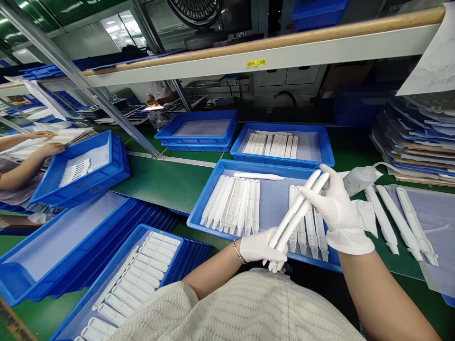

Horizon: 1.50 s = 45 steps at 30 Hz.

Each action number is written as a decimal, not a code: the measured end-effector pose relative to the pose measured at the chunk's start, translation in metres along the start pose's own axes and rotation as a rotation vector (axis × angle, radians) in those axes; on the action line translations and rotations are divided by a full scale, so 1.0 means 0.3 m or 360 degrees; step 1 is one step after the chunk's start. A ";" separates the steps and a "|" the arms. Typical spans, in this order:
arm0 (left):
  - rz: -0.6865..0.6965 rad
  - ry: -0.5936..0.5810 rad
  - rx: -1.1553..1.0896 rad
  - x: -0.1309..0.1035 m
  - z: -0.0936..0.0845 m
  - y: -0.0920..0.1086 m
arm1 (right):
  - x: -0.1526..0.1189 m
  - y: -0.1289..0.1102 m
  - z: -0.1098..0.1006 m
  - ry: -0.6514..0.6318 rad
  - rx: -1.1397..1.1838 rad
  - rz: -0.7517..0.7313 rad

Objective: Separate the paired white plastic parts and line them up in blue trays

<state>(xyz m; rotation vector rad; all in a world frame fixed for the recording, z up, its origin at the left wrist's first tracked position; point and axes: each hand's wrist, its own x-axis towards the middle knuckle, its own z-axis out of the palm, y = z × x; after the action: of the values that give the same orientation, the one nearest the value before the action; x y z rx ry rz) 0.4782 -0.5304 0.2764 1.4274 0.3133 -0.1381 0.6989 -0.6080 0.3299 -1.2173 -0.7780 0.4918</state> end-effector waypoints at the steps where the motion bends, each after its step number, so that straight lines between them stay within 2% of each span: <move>1: -0.0005 -0.0003 0.0010 -0.001 0.000 0.000 | 0.000 -0.006 -0.005 0.0027 -0.0054 -0.0035; 5: -0.0039 0.0006 0.0043 -0.002 0.003 -0.006 | 0.009 -0.016 -0.032 0.0095 -0.0113 -0.0033; 10: -0.0160 -0.0112 0.0134 -0.001 -0.001 -0.011 | 0.041 0.007 -0.067 0.0091 -0.0037 -0.0034; 12: -0.0142 -0.0115 0.0142 0.001 -0.004 -0.010 | 0.048 0.016 -0.069 0.0048 0.0093 0.0019; 15: -0.0057 -0.0050 0.0181 0.004 -0.003 -0.007 | 0.047 0.027 -0.056 -0.0128 0.0396 0.0175; 18: -0.0036 0.0139 0.0278 0.007 0.010 -0.001 | 0.041 0.038 -0.034 -0.0313 0.0512 0.0317; 21: -0.0085 0.0387 0.0415 0.012 0.035 0.011 | 0.045 0.050 -0.019 -0.0319 0.0500 0.0391; 23: -0.0119 0.0660 0.0685 0.018 0.050 0.028 | 0.047 0.057 -0.010 -0.0243 0.0569 0.0404; 26: -0.0161 0.1146 0.1297 0.023 0.064 0.066 | 0.043 0.066 0.008 -0.0211 0.0543 0.0398; 28: -0.0156 0.1291 0.1548 0.018 0.070 0.093 | 0.039 0.073 0.017 -0.0301 0.0487 0.0412; 29: -0.0140 0.1286 0.1564 0.012 0.073 0.105 | 0.038 0.076 0.019 -0.0367 0.0497 0.0419; 31: -0.0110 0.1159 0.1373 0.001 0.080 0.123 | 0.042 0.084 0.015 -0.0494 0.0613 0.0417; 33: -0.0085 0.0882 0.0924 -0.007 0.085 0.128 | 0.051 0.093 0.003 -0.0578 0.0751 0.0393; 36: -0.0042 0.0334 0.0238 -0.002 0.083 0.113 | 0.064 0.111 -0.013 -0.0637 0.0879 0.0388; 38: -0.0060 0.0161 0.0141 0.010 0.078 0.100 | 0.068 0.125 -0.013 -0.0627 0.0956 0.0435; 39: -0.0082 0.0195 0.0208 0.016 0.076 0.095 | 0.068 0.132 -0.009 -0.0606 0.0981 0.0464; 40: -0.0100 0.0310 0.0341 0.021 0.075 0.093 | 0.067 0.139 -0.003 -0.0578 0.0989 0.0489; 43: -0.0141 0.0817 0.0979 0.028 0.080 0.101 | 0.063 0.156 0.018 -0.0481 0.0803 0.0518; 45: -0.0183 0.1019 0.1352 0.025 0.085 0.110 | 0.060 0.166 0.028 -0.0410 0.0559 0.0534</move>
<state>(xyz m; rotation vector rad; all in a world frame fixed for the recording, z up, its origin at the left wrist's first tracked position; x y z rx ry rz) 0.4977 -0.5502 0.3083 2.2838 0.9421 0.1203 0.7077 -0.5753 0.2882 -0.9661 -0.6682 1.0327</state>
